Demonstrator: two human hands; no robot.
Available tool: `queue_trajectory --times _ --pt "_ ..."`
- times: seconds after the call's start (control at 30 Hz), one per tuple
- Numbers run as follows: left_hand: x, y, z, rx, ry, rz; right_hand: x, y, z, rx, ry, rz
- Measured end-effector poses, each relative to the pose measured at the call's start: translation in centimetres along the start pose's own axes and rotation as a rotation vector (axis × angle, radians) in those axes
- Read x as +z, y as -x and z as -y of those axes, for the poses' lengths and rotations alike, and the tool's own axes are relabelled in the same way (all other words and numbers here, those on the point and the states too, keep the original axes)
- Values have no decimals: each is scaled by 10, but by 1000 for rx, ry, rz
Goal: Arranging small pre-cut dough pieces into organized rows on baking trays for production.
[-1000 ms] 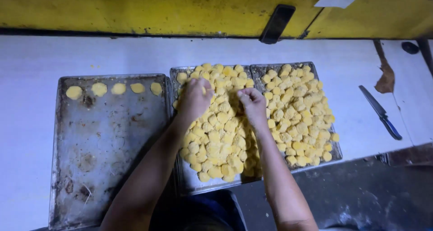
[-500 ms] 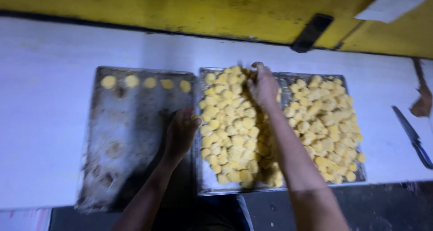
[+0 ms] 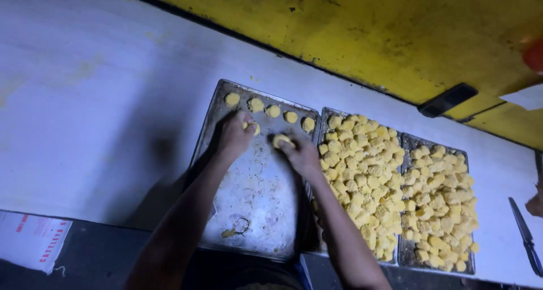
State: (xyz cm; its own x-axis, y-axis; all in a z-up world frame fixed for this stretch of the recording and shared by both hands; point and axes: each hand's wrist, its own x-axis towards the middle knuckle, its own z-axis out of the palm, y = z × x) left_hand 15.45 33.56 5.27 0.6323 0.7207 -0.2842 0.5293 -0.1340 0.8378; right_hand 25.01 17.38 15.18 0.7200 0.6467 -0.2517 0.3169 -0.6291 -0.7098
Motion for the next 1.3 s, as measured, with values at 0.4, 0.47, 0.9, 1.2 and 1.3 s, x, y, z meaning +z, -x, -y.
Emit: queue_trajectory --times 0.4,0.47,0.9,1.2,1.3 --pt "-28 -5 37 256 -402 -181 56 -58 -119 -120 -7 -243" --pt "-44 -1 30 326 -439 -235 43 -38 -80 -112 53 -241" --pt "-12 26 -26 690 -681 -63 23 -13 -50 -53 83 -213" --pt "50 -12 -2 786 -689 -141 26 -42 -126 7 34 -228" --pt "42 20 -48 886 -606 0 14 -22 -73 43 -54 -296"
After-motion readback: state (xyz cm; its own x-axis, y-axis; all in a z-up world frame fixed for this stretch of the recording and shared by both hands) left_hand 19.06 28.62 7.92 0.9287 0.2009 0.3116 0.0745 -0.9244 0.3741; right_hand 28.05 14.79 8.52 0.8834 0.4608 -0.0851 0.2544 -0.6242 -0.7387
